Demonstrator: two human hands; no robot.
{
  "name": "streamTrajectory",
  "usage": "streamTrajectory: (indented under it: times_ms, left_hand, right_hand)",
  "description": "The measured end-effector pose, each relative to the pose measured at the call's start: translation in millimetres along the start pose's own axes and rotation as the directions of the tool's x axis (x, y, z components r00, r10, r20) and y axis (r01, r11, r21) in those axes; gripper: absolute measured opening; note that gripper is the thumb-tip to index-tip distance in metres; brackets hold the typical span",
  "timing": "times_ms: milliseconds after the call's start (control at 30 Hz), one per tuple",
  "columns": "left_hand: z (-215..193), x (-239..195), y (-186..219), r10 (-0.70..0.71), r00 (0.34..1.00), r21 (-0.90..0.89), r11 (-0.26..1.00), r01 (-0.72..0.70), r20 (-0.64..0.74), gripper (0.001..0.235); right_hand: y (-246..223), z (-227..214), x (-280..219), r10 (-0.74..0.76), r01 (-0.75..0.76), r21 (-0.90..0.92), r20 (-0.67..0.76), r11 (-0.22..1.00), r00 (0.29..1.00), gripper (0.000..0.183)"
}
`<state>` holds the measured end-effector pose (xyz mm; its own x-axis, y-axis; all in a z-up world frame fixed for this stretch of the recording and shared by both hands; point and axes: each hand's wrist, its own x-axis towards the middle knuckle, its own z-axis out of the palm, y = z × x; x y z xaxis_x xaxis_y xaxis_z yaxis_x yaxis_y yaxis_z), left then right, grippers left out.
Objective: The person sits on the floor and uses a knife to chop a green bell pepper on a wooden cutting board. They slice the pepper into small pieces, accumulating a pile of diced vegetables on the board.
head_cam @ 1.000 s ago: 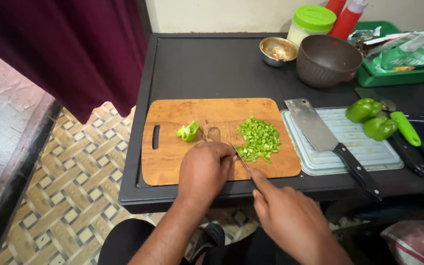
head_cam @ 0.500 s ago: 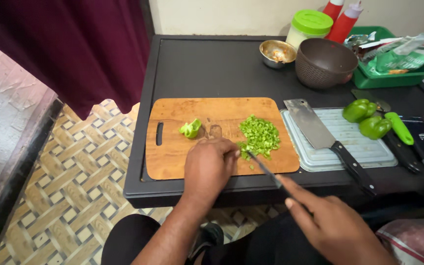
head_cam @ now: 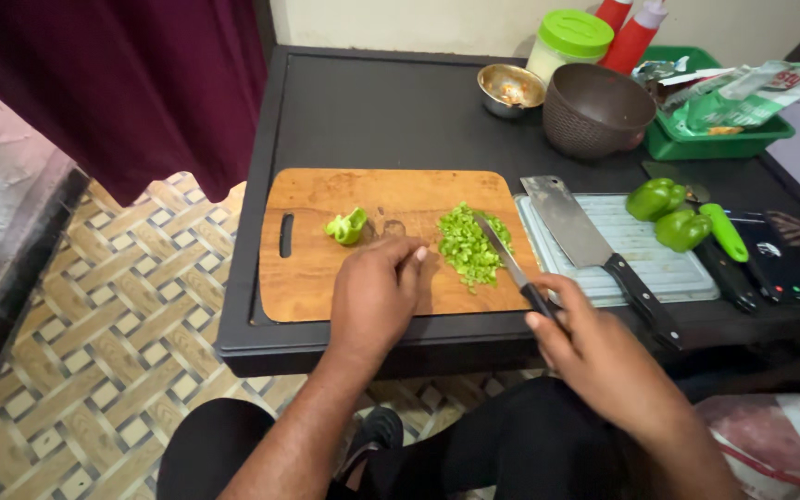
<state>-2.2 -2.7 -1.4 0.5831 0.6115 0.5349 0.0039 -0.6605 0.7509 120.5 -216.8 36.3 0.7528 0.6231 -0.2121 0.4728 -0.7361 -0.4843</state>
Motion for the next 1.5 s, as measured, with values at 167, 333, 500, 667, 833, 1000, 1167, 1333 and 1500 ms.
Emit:
streamTrajectory:
  times_ms: [167,333,500,667,833,1000,1167,1333,1500]
  left_hand:
    - [-1.4,-0.4,0.6,-0.039,0.999,-0.014,0.999,0.039,-0.001,0.015]
    - [-2.8,-1.0,3.4,-0.029,0.999,-0.060,0.998,0.027,-0.021,0.015]
    - [-4.8,0.0,6.4,-0.042,0.999,-0.028,0.999,0.042,0.013,0.015]
    - [-4.4,0.8,5.9,0.018,1.000,-0.012,1.000,-0.018,0.003,0.014]
    - [-5.4,1.0,9.0,-0.075,0.997,-0.046,0.996,0.076,0.023,0.016]
    - [-2.5,-0.4,5.8,-0.060,0.998,-0.128,0.990,0.058,-0.010,0.017]
    - [-2.3,1.3,7.7,-0.194,0.980,-0.111,0.974,0.198,0.051,0.018]
    - [-1.3,-1.0,7.1,-0.041,0.998,-0.035,0.998,0.043,0.047,0.017]
    - [0.7,0.7,3.8,-0.065,0.995,-0.045,0.997,0.069,0.078,0.018]
  right_hand:
    - [25.9,-2.2,-11.1,-0.504,0.494,-0.103,-0.216,0.863,0.836,0.027]
    - [27.8,6.8,-1.6,-0.432,0.421,-0.110,-0.345,0.900,0.834,0.027]
    - [25.6,-17.7,12.6,-0.310,0.339,-0.006,-0.422,0.941,0.852,0.028]
    - [11.9,-18.2,48.3,-0.148,0.025,-0.239,-0.511,0.971,0.847,0.025]
    - [-0.8,-12.9,86.3,-0.158,-0.045,-0.376,-0.491,0.925,0.857,0.030]
    - [-8.8,-25.7,70.5,-0.280,0.199,-0.209,-0.503,0.957,0.818,0.047]
    - [-21.1,-39.3,-10.2,-0.472,0.766,0.512,-0.604,0.388,0.642,0.078]
    - [-4.0,-67.1,-60.5,-0.428,0.839,0.432,-0.724,0.331,0.541,0.052]
    - [45.9,-64.5,-57.4,-0.179,0.500,0.315,-0.676,0.806,0.715,0.049]
